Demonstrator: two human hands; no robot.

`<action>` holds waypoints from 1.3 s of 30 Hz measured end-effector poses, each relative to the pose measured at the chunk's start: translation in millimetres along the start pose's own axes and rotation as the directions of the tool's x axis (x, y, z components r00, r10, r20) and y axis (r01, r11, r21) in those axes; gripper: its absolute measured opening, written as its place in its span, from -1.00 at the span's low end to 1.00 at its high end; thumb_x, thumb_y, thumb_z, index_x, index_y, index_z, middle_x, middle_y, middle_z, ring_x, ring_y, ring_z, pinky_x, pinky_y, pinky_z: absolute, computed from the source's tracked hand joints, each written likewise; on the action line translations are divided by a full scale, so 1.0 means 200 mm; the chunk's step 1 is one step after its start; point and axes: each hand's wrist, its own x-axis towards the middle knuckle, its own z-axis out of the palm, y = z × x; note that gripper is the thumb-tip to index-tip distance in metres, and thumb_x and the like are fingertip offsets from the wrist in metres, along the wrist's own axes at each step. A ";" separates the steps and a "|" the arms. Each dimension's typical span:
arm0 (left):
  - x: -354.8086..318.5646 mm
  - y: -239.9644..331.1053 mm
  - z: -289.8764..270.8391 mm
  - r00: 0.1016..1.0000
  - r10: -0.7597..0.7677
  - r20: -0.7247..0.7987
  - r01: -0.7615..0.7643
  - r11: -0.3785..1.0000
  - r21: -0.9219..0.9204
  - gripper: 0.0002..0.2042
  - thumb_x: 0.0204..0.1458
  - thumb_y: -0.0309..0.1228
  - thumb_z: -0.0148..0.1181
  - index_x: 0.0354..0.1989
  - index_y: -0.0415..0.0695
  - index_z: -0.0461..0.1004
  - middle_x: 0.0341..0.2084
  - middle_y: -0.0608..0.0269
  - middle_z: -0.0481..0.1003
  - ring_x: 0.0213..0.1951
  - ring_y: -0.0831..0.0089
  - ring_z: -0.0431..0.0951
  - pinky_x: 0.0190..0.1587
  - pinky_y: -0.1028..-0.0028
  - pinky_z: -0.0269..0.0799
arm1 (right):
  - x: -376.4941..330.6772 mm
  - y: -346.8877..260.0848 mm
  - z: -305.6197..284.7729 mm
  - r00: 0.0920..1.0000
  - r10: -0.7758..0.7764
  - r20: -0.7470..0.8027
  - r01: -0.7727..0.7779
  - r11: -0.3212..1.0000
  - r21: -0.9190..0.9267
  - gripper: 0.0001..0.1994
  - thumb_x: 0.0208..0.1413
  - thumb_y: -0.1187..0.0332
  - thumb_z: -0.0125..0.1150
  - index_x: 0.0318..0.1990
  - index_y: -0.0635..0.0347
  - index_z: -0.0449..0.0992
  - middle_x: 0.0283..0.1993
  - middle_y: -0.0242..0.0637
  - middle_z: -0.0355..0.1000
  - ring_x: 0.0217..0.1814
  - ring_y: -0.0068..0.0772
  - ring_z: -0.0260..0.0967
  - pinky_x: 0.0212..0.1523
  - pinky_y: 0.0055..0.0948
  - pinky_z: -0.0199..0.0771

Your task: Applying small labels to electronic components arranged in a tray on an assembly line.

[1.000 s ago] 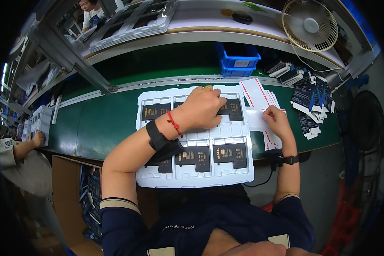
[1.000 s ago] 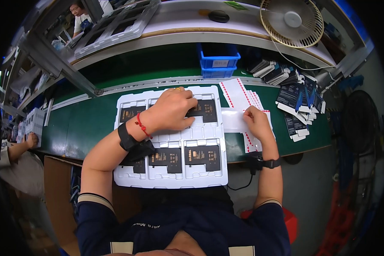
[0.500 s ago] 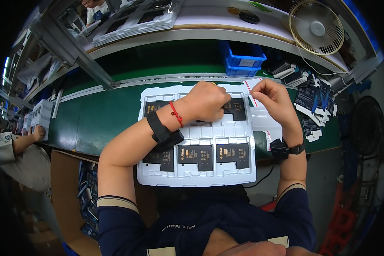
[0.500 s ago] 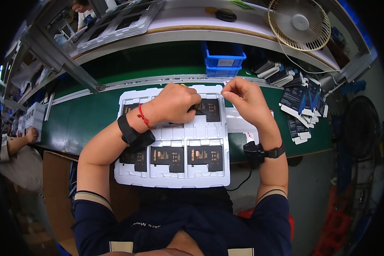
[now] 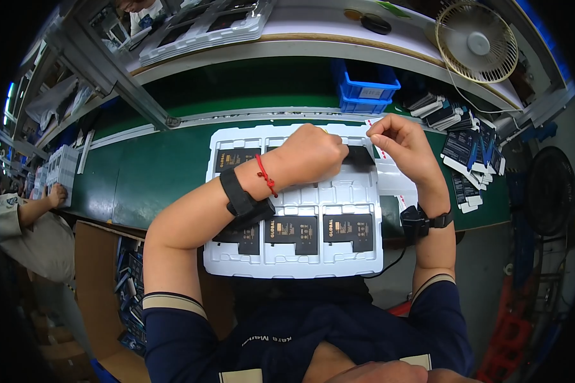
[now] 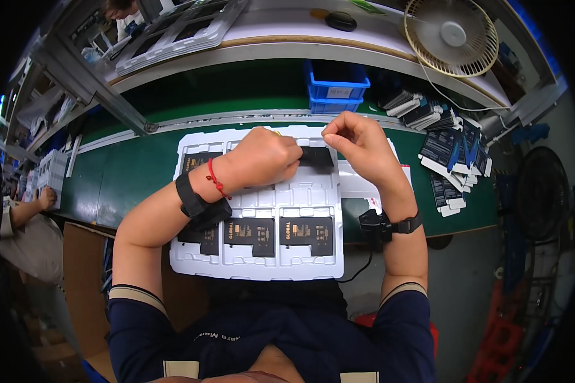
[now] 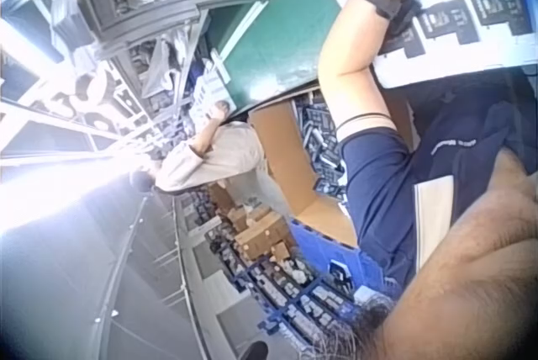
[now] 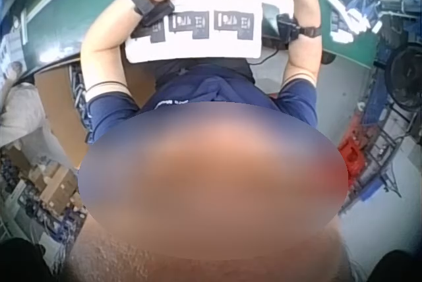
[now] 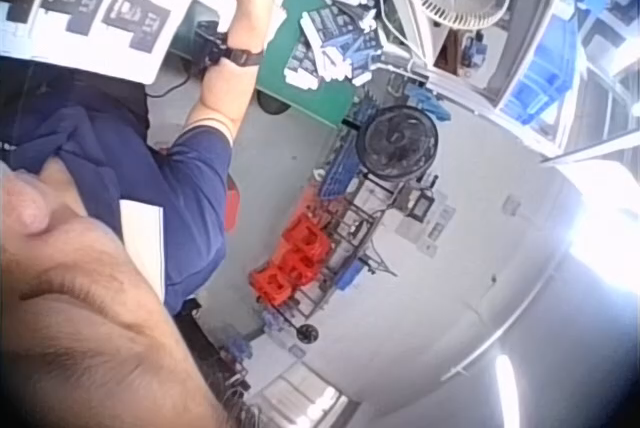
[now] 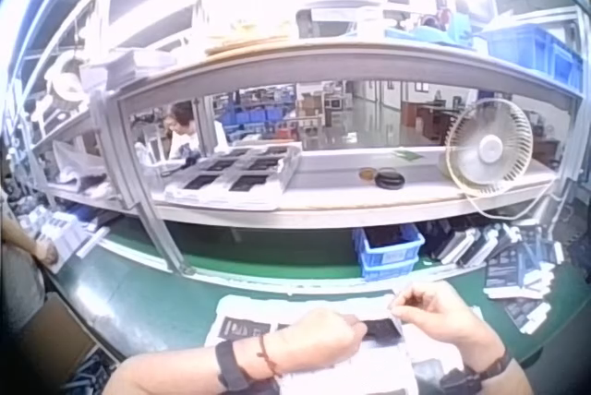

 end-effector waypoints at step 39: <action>-0.09 -0.08 0.11 0.940 -0.088 -0.328 0.060 0.994 -0.092 -0.95 -0.23 -0.41 0.18 -0.62 -0.07 0.52 -0.67 0.15 0.50 -0.59 0.19 0.56 -0.55 0.28 0.47 | 0.14 0.14 0.19 0.963 -0.201 0.179 0.267 0.789 -0.554 -0.61 0.10 0.44 0.20 0.10 0.23 0.34 -0.11 -0.09 0.44 -0.05 -0.22 0.44 0.01 -0.37 0.40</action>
